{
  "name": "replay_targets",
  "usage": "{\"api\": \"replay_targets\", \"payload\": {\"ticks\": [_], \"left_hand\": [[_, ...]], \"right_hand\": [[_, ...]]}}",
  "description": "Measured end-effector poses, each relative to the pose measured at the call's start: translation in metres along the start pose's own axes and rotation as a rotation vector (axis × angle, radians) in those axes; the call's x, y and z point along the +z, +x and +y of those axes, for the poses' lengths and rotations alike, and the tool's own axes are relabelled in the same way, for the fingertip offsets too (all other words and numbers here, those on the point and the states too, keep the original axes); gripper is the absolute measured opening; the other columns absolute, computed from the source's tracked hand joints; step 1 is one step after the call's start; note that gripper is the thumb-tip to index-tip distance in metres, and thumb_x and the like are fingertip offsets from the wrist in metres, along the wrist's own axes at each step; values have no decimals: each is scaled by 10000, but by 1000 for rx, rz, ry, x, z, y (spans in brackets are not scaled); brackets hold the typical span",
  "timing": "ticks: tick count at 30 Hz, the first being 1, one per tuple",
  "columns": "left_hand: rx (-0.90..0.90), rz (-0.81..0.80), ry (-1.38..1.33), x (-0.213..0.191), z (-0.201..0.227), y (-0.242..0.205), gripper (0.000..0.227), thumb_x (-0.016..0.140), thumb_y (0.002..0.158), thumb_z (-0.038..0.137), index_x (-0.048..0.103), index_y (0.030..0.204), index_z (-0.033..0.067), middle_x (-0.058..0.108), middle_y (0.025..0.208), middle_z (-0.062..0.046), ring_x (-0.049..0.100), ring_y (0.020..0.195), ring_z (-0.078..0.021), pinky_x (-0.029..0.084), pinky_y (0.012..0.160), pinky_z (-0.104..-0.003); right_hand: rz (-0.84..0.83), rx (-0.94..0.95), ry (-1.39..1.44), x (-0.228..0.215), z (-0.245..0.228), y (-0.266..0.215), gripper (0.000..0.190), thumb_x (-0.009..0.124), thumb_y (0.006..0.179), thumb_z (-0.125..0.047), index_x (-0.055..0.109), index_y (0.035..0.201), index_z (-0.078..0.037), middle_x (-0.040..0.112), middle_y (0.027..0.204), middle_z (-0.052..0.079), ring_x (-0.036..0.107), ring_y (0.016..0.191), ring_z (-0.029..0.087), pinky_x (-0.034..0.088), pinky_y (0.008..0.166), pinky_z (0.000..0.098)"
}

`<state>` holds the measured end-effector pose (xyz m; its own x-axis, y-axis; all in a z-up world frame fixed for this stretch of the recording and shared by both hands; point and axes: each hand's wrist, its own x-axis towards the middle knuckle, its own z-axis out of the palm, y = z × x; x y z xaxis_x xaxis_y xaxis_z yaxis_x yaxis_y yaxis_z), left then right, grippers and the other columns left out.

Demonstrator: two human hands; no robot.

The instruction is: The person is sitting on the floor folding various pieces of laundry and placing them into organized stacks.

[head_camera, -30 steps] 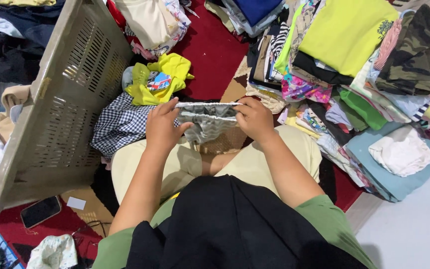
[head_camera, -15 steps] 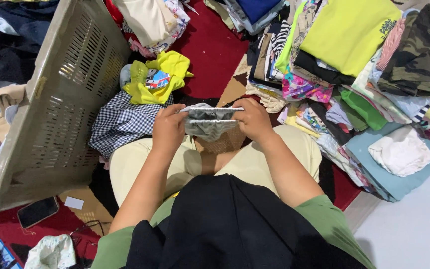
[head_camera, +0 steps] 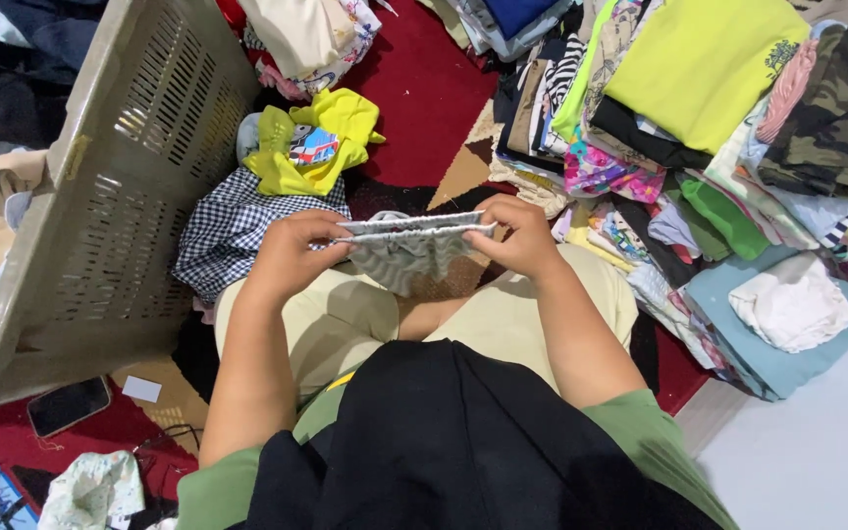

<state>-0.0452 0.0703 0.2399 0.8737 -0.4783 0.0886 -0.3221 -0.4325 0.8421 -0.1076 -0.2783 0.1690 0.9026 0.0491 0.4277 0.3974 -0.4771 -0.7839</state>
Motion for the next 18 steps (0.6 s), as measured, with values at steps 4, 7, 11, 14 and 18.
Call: {"api": "replay_targets", "payload": {"ticks": [4,7,11,14,18], "left_hand": [[-12,9,-28,2,-5,11,148,837,791,49,822,934,85,787,1056,-128,742,895,-279,597,747,-328],[-46,108,35,19,-25,29,169,811,810,64,821,956,149,784,1049,-68,711,752,-224,573,654,-339],[57,319,54,45,-21,43,260,746,869,-23,754,1063,150,765,983,-50,754,807,-253,612,715,-356],[260,505,80,61,-21,46,348,720,882,-79,679,1196,65,747,1023,-97,758,903,-298,623,779,-379],[426,449,311,86,-62,43,429,750,804,-62,725,1216,57,692,1049,-67,713,998,-279,603,828,-356]], "right_hand": [[60,165,74,7,17,-3,187,882,779,-115,697,798,-134,773,904,28,706,836,224,521,787,322],[148,240,-12,18,25,1,188,893,796,-154,740,906,-159,719,792,31,664,738,183,511,713,295],[334,114,-159,19,21,9,294,825,854,-14,759,1114,-135,776,980,71,675,780,214,559,738,321],[418,-83,-242,16,14,12,222,786,868,55,753,995,-123,769,1030,56,737,952,276,579,863,364],[235,-19,-340,20,42,7,209,774,830,37,727,944,-132,749,987,35,735,985,283,586,887,399]]}}
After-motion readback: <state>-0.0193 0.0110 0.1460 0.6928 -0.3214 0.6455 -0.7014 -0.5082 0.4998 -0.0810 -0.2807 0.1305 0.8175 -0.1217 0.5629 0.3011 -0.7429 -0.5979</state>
